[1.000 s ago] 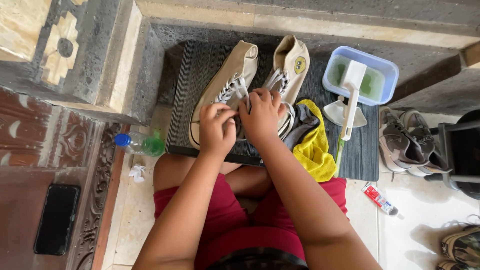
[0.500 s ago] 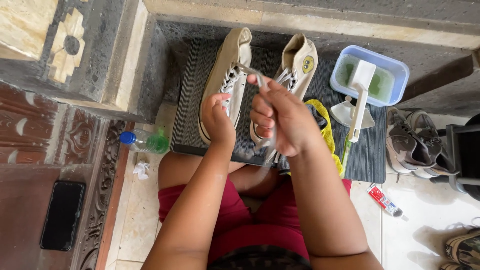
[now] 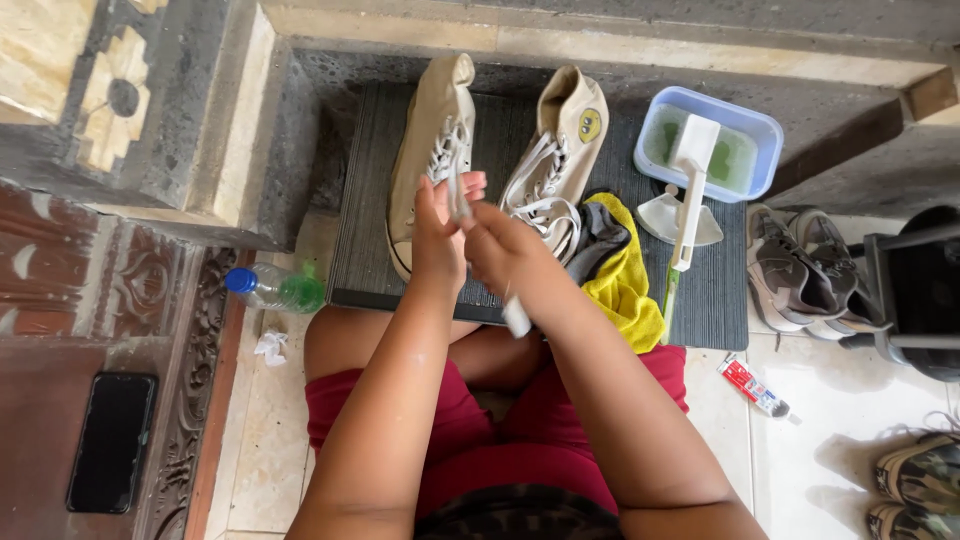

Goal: Cleaning a pair of sneakers by removing laces, applying cleaning solution with a brush, and wiping with a cloth.

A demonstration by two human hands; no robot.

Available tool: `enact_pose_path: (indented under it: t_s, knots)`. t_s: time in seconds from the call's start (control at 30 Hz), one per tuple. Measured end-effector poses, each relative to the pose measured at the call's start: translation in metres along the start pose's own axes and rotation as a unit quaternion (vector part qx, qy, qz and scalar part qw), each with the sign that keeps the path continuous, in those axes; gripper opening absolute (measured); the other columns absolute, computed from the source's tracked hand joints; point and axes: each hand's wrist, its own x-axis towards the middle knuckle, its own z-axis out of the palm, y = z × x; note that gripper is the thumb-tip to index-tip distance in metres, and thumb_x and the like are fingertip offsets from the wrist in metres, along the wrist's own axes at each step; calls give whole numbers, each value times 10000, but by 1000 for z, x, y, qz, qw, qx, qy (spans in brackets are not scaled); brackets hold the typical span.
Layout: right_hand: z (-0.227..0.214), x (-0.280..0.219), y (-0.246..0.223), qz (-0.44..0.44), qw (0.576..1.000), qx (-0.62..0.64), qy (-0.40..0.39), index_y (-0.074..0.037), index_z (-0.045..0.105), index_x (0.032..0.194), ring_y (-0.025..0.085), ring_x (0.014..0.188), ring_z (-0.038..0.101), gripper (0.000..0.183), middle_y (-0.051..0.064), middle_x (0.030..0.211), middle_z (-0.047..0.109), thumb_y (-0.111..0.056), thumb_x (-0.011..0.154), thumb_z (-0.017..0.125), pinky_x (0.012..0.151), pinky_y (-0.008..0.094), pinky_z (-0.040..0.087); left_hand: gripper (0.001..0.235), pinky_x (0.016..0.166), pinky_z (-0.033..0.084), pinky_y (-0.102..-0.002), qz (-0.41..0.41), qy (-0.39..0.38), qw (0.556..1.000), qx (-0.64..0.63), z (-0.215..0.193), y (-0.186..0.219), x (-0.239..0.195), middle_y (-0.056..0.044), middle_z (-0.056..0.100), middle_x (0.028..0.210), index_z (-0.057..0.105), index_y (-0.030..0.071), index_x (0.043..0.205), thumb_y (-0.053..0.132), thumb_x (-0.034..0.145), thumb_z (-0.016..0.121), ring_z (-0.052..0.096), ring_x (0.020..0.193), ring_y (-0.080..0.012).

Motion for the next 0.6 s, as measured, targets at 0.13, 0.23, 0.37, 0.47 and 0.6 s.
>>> enact_pose_path:
  t_s: [0.13,0.23,0.37,0.47,0.6]
  knots:
    - [-18,-3,19,-34,983,-178,39,-106,694,1003,249,612,604,276,97,621,601,-316,1050,521,584,376,529,680,952,512,-283,3,-112,993,-40,0,-8,6,-84,658,1109,616,63,1271,633,1053,315,595,1039,-150]
    - [-34,-11,15,72,973,-207,65,-96,721,1006,202,653,676,313,51,606,644,-326,1037,512,716,360,572,471,679,552,-245,9,-121,992,-23,8,-5,2,-143,682,1096,574,32,1317,404,1081,408,663,960,-188]
    - [-52,-18,22,72,981,-164,74,-131,699,801,155,654,638,295,30,630,657,-295,994,547,698,305,530,362,589,453,-194,22,-169,985,22,22,-8,-4,-125,723,1054,568,52,1334,294,1086,463,704,947,-177]
    - [-60,-26,27,73,991,-81,74,-88,686,825,139,622,536,267,17,600,537,-253,993,561,704,299,535,306,649,487,-258,18,-200,978,-55,26,4,-2,-57,621,864,559,63,1280,267,1101,417,631,816,-163]
    - [-76,-42,23,12,997,-75,33,-41,725,889,150,609,505,248,42,562,504,-210,1022,601,691,303,526,296,563,425,-211,50,-193,979,-34,21,45,-3,105,348,602,558,126,1063,289,1123,318,376,528,-51]
